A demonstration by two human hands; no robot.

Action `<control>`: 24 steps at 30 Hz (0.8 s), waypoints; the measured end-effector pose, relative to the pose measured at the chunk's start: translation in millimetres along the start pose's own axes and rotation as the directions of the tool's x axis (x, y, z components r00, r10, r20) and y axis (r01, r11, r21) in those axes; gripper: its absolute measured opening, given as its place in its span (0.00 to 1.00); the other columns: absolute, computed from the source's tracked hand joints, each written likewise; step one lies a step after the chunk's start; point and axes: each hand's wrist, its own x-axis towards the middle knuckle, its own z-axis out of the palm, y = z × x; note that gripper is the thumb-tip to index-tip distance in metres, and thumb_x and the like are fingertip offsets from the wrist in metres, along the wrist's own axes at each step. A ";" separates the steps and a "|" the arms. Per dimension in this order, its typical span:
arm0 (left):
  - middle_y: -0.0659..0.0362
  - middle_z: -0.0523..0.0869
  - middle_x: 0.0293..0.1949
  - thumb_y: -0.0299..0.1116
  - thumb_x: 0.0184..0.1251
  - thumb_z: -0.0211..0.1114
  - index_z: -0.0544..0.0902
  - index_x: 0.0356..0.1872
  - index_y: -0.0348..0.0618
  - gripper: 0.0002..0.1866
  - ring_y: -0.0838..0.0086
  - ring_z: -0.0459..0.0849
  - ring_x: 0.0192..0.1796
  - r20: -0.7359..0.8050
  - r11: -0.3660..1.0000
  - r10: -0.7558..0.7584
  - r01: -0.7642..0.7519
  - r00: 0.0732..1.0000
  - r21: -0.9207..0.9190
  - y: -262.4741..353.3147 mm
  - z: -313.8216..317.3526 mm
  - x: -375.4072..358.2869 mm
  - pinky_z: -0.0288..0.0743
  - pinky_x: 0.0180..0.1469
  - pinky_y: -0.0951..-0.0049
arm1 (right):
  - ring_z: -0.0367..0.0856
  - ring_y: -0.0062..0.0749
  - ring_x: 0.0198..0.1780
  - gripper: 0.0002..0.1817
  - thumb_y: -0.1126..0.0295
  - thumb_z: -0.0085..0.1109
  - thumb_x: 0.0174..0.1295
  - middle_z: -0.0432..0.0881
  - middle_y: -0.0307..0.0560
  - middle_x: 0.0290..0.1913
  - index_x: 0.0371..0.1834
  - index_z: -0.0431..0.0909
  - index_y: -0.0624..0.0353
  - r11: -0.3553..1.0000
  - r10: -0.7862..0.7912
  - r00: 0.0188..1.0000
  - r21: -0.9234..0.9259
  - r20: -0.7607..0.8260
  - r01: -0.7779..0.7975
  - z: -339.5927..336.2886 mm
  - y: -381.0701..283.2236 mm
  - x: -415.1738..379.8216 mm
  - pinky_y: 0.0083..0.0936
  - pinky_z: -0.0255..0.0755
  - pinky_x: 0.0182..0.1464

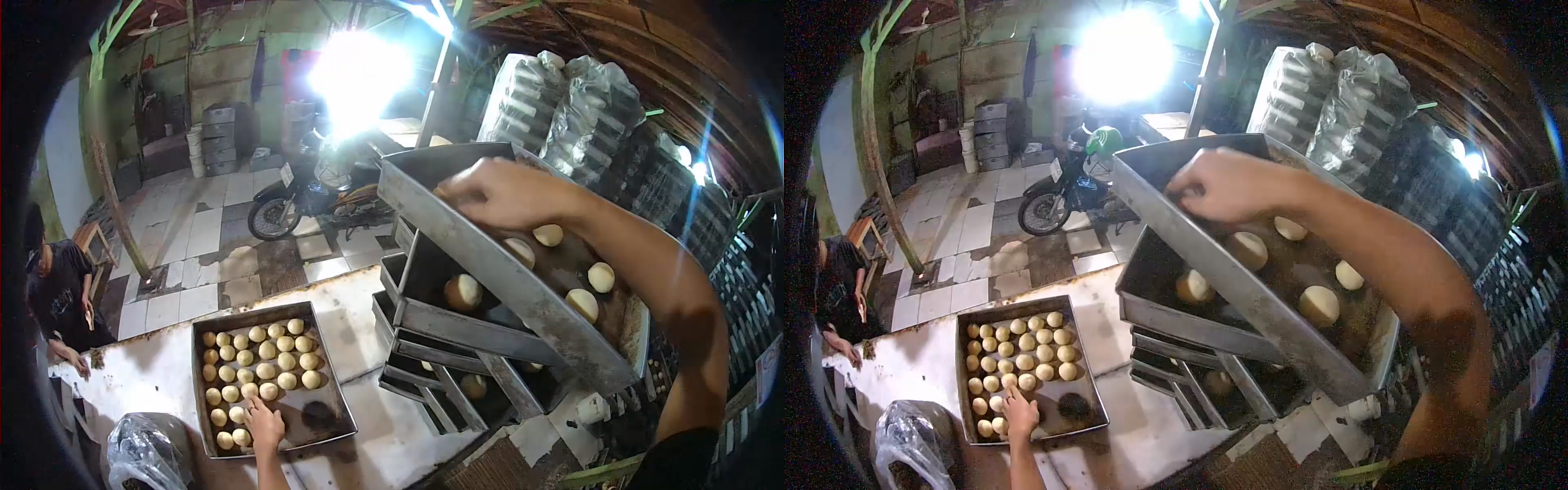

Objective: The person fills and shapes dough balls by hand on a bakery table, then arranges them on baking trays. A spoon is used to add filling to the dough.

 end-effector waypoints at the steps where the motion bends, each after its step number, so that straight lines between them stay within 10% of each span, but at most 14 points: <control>1: 0.34 0.65 0.75 0.34 0.68 0.69 0.61 0.75 0.30 0.39 0.35 0.65 0.75 -0.011 0.999 0.021 -0.021 1.000 0.032 -4.8 5.7 2.5 0.57 0.78 0.41 | 0.85 0.49 0.59 0.20 0.62 0.62 0.69 0.84 0.57 0.63 0.58 0.85 0.63 0.999 0.012 0.997 0.029 0.074 -0.014 -4.3 -9.2 3.5 0.40 0.77 0.63; 4: 0.33 0.76 0.63 0.24 0.66 0.64 0.71 0.61 0.30 0.23 0.35 0.73 0.66 -0.132 0.998 0.063 -0.063 0.989 0.008 -8.4 0.1 -6.5 0.66 0.71 0.43 | 0.87 0.48 0.52 0.12 0.71 0.61 0.68 0.88 0.57 0.48 0.50 0.86 0.65 0.963 -0.245 0.827 -0.225 -0.507 0.147 -39.8 -30.4 -35.4 0.39 0.79 0.58; 8: 0.34 0.85 0.39 0.31 0.69 0.60 0.82 0.46 0.29 0.14 0.39 0.85 0.45 -0.232 0.934 0.152 -0.217 0.961 -0.284 -50.4 23.9 31.7 0.77 0.52 0.45 | 0.85 0.42 0.56 0.10 0.79 0.54 0.69 0.85 0.55 0.53 0.50 0.82 0.67 0.964 -0.107 0.900 -0.265 -0.422 -0.010 -70.9 -105.0 -144.9 0.33 0.77 0.61; 9: 0.44 0.88 0.37 0.36 0.73 0.63 0.84 0.46 0.33 0.14 0.52 0.87 0.39 0.032 0.851 0.118 -0.085 0.993 -0.519 -53.3 10.4 37.3 0.78 0.45 0.53 | 0.85 0.46 0.55 0.10 0.80 0.56 0.67 0.84 0.55 0.53 0.48 0.82 0.67 0.957 -0.137 0.898 -0.291 -0.419 0.010 -64.0 -128.1 -172.4 0.35 0.78 0.60; 10: 0.55 0.89 0.35 0.39 0.77 0.63 0.85 0.45 0.34 0.15 0.65 0.87 0.36 0.101 0.564 0.126 0.013 0.987 -0.826 -62.0 23.4 45.4 0.78 0.41 0.62 | 0.85 0.49 0.55 0.09 0.81 0.57 0.65 0.83 0.56 0.52 0.47 0.81 0.67 0.949 -0.167 0.896 -0.313 -0.412 0.033 -52.6 -151.7 -198.2 0.38 0.79 0.59; 14: 0.57 0.85 0.53 0.35 0.80 0.63 0.75 0.68 0.38 0.22 0.72 0.83 0.51 0.198 -0.099 0.189 0.220 0.962 -0.971 17.2 -100.8 -103.5 0.79 0.55 0.67 | 0.85 0.54 0.52 0.11 0.78 0.67 0.57 0.84 0.56 0.50 0.43 0.83 0.64 0.902 -0.399 0.835 -0.326 -0.378 0.283 17.0 -238.4 -288.7 0.43 0.82 0.52; 19: 0.57 0.89 0.52 0.34 0.77 0.69 0.81 0.63 0.41 0.19 0.74 0.88 0.52 0.024 -0.075 0.357 0.054 0.934 -0.996 31.5 -161.3 -261.6 0.83 0.57 0.71 | 0.84 0.46 0.56 0.12 0.62 0.66 0.71 0.85 0.52 0.51 0.45 0.85 0.60 0.764 -0.477 0.703 0.146 -0.528 0.628 123.5 -321.3 -327.2 0.40 0.80 0.56; 22: 0.61 0.90 0.48 0.39 0.82 0.64 0.85 0.55 0.37 0.15 0.80 0.85 0.49 0.125 0.048 0.360 0.116 0.925 -0.992 16.4 -169.9 -331.2 0.81 0.54 0.74 | 0.79 0.52 0.49 0.11 0.70 0.64 0.62 0.81 0.53 0.48 0.46 0.83 0.61 0.756 -0.189 0.546 0.234 -0.816 0.612 256.1 -372.8 -257.9 0.49 0.73 0.53; 24: 0.67 0.85 0.39 0.41 0.84 0.60 0.85 0.50 0.38 0.16 0.85 0.79 0.42 0.178 0.250 0.178 0.130 0.968 -0.959 -21.9 -173.4 -357.5 0.75 0.43 0.78 | 0.79 0.52 0.47 0.06 0.75 0.64 0.58 0.82 0.52 0.40 0.38 0.82 0.61 0.623 -0.091 0.659 0.473 -0.747 0.623 320.3 -410.4 -206.3 0.47 0.71 0.56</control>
